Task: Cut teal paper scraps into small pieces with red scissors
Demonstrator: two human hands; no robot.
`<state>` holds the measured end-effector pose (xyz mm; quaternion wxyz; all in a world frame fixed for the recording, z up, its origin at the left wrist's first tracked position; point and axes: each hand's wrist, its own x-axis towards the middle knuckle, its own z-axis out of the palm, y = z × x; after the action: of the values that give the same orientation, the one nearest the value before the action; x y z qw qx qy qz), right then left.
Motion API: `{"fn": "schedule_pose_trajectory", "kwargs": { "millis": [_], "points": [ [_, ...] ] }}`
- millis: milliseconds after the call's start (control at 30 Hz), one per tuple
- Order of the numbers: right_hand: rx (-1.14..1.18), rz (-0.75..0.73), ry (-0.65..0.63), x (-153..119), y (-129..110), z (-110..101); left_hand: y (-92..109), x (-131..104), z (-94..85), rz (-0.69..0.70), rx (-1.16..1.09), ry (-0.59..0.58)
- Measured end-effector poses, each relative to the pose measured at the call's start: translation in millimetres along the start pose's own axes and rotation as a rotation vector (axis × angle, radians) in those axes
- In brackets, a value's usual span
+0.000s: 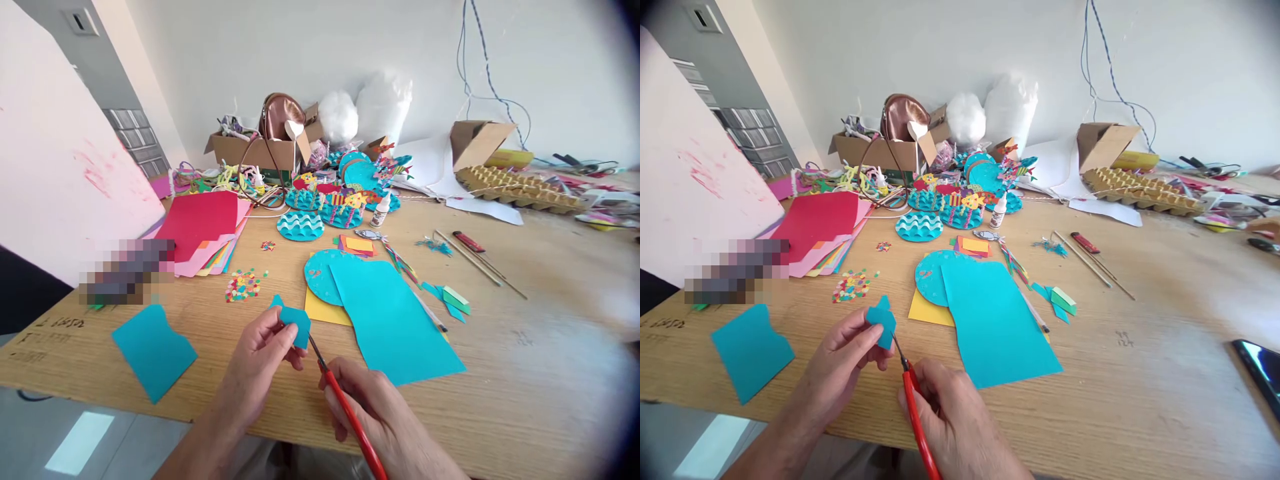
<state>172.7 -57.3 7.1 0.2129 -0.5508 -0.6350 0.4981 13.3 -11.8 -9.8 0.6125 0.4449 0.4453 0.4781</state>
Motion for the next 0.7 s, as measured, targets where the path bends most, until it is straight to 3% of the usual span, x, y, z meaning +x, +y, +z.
{"fn": "schedule_pose_trajectory", "kwargs": {
  "millis": [300, 400, 600, 700],
  "points": [
    [0.055, -0.032, 0.007, 2.8, -2.3, -0.5, 0.1, -2.1, 0.3, -0.002, -0.019, 0.01],
    [0.196, -0.014, 0.017, 5.8, 1.9, 1.0, 0.2, -1.9, 0.2, 0.046, -0.015, 0.036],
    [0.612, -0.151, 0.329, 23.5, 6.8, 11.3, -6.2, -2.4, 8.4, 0.096, -0.059, 0.085],
    [0.671, -0.181, 0.335, 29.2, -0.6, 12.8, -9.1, -4.8, 13.2, 0.084, -0.081, 0.079]
  ]
}}
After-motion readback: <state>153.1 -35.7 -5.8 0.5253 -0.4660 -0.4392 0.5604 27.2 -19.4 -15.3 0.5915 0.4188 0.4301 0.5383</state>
